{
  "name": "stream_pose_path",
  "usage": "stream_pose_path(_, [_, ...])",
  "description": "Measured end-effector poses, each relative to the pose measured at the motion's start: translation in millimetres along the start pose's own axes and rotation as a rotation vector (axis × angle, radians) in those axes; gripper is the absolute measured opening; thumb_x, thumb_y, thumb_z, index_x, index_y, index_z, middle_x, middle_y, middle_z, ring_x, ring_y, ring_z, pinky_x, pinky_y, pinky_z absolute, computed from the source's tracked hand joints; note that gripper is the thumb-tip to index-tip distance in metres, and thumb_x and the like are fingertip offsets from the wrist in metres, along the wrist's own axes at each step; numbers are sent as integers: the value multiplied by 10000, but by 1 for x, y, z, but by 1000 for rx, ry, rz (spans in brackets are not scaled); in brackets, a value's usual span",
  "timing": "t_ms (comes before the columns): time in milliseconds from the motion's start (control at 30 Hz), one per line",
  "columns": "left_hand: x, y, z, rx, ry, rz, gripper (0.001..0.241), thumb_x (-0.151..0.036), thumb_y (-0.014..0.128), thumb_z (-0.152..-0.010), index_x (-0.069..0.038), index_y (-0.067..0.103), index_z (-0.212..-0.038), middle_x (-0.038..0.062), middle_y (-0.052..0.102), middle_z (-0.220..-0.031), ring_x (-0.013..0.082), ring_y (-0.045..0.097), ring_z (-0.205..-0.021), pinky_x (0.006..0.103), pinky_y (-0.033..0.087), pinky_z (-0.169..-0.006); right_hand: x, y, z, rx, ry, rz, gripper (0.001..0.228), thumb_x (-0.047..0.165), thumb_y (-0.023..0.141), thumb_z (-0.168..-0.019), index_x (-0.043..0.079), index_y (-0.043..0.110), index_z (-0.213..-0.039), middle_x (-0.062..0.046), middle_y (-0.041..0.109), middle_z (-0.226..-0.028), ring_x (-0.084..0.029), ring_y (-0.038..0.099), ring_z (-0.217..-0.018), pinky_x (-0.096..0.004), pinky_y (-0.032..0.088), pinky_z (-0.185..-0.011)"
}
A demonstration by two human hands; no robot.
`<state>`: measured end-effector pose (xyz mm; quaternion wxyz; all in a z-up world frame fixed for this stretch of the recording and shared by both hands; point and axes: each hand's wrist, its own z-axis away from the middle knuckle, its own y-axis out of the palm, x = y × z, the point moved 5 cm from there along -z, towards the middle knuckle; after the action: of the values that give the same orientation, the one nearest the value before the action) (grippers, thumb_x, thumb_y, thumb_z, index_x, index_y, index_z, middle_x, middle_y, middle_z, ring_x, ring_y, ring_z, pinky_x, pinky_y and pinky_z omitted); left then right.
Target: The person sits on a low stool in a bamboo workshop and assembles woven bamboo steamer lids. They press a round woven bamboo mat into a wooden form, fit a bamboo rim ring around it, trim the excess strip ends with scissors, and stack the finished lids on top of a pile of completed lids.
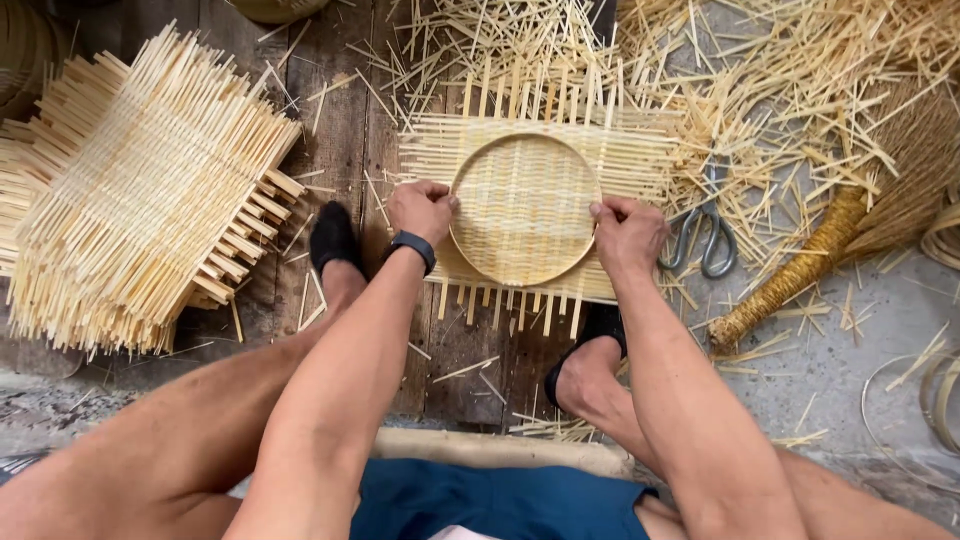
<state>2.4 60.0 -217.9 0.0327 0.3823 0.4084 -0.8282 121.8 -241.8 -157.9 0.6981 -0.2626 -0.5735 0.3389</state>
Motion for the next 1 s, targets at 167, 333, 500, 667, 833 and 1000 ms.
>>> stream_pose_path(167, [4, 1, -11, -1, -17, 46, 190, -128, 872, -761, -88, 825, -941, 86, 793, -852, 177, 752, -747, 320, 600, -767, -8, 7, -11, -6, 27, 15, 174, 203, 851, -813, 145, 840, -977, -88, 797, -858, -205, 728, -765, -349, 538, -844])
stream_pose_path(333, [2, -7, -6, 106, -145, 187, 170, -111, 866, -764, -71, 820, -923, 69, 803, -863, 140, 761, -747, 296, 628, -738, -4, 3, -12, 22, 55, -21, 209, 207, 845, -834, 131, 815, -1025, -81, 791, -882, -178, 733, -766, -328, 576, -805])
stream_pose_path(500, [-2, -10, -10, 114, -135, 228, 182, -90, 894, -736, -49, 812, -893, 85, 800, -865, 153, 751, -755, 300, 621, -749, -2, 7, -16, 71, 129, -84, 236, 214, 836, -844, 110, 802, -1054, -72, 784, -900, -166, 738, -785, -296, 612, -773])
stream_pose_path(667, [2, -3, -15, 117, -170, 234, 213, -59, 873, -712, -76, 804, -913, 74, 797, -868, 137, 760, -768, 283, 624, -756, -18, 12, -20, 116, 92, -61, 233, 181, 851, -839, 71, 809, -1041, -82, 786, -895, -158, 736, -785, -272, 587, -759])
stream_pose_path(833, [17, -2, 3, 204, -265, 236, 179, -20, 854, -735, -37, 803, -906, 93, 796, -884, 153, 752, -778, 286, 618, -756, -38, 16, -20, 234, 190, -187, 231, 176, 822, -850, 80, 798, -1059, -45, 773, -886, -144, 713, -751, -278, 595, -715])
stream_pose_path(1000, [14, -5, -7, 213, -254, 306, 165, -39, 874, -749, -22, 801, -896, 111, 797, -878, 152, 753, -778, 284, 614, -744, -23, 5, -37, 237, 24, -98, 224, 173, 873, -817, 62, 825, -1006, -48, 774, -834, -113, 683, -732, -276, 555, -713])
